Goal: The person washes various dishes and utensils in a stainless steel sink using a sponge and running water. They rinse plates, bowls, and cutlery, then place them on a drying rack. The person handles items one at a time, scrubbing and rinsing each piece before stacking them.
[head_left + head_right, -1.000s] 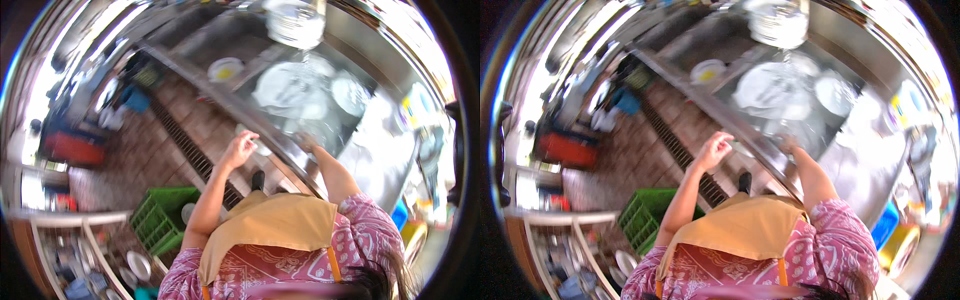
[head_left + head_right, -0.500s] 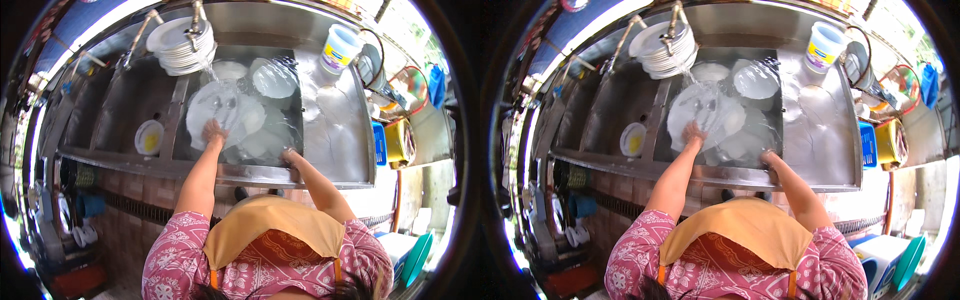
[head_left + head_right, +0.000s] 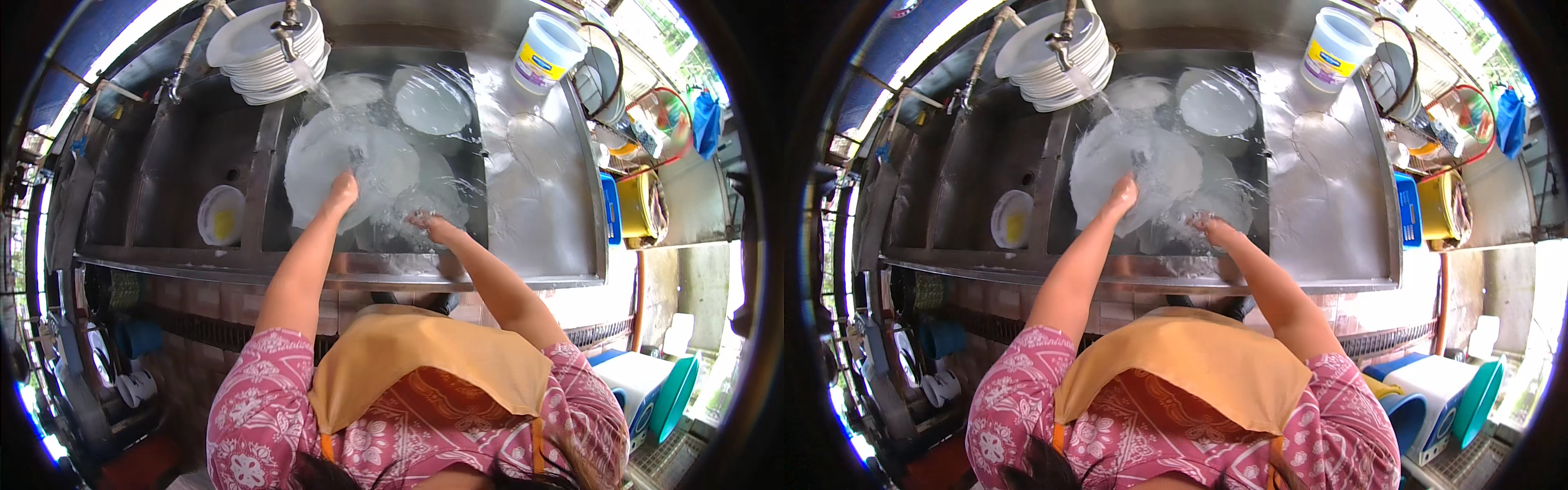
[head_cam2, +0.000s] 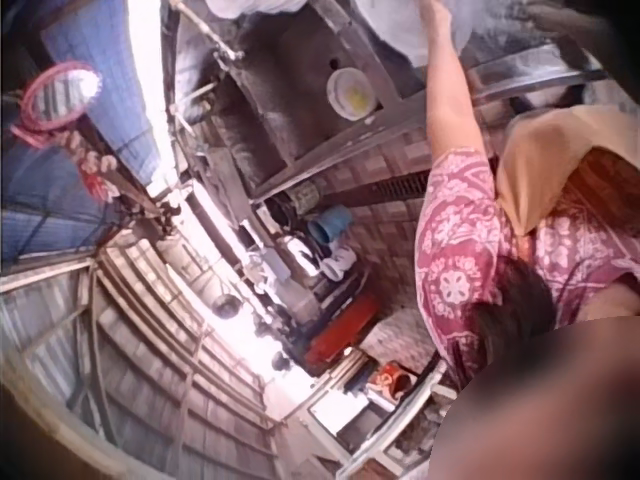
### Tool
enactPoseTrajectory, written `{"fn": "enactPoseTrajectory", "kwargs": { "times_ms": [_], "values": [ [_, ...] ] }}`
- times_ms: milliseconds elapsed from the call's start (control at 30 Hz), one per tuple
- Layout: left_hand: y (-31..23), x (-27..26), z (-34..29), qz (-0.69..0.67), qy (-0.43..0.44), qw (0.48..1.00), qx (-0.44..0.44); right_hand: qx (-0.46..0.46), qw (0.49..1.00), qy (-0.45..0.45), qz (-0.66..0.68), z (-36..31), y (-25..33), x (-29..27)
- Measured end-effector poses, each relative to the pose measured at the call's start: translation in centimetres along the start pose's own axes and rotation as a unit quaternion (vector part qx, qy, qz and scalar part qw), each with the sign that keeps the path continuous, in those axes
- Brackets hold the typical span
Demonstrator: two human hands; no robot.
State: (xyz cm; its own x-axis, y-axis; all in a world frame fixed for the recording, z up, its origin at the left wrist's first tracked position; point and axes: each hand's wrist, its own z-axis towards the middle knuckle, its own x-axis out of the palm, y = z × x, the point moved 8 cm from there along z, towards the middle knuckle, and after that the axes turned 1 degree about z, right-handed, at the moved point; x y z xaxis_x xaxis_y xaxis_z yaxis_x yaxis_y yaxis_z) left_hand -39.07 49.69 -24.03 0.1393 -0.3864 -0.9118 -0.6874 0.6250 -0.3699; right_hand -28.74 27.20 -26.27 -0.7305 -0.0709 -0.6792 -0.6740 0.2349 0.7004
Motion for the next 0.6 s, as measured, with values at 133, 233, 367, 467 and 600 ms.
{"fn": "enactPoseTrajectory", "kwargs": {
  "times_ms": [133,233,367,467,600],
  "values": [
    [-2.7,-7.1,-3.7,-0.028,-0.139,0.989,0.034,0.038,0.971,0.168,-0.164,1.6,2.4,1.9],
    [-0.9,-9.8,-2.1,0.009,-0.147,0.989,0.018,0.121,0.984,0.028,-0.130,2.6,0.6,3.1],
    [4.7,-6.8,2.6,0.072,-0.164,0.984,-0.007,0.015,0.961,0.143,-0.234,2.2,3.7,2.5],
    [6.0,-5.4,4.5,0.009,-0.241,0.970,-0.001,-0.051,0.965,0.136,-0.218,1.9,7.0,-0.2],
    [3.3,-3.2,5.9,0.187,-0.044,0.979,-0.062,-0.154,0.965,0.009,-0.210,-0.5,5.8,0.5]
  ]
}}
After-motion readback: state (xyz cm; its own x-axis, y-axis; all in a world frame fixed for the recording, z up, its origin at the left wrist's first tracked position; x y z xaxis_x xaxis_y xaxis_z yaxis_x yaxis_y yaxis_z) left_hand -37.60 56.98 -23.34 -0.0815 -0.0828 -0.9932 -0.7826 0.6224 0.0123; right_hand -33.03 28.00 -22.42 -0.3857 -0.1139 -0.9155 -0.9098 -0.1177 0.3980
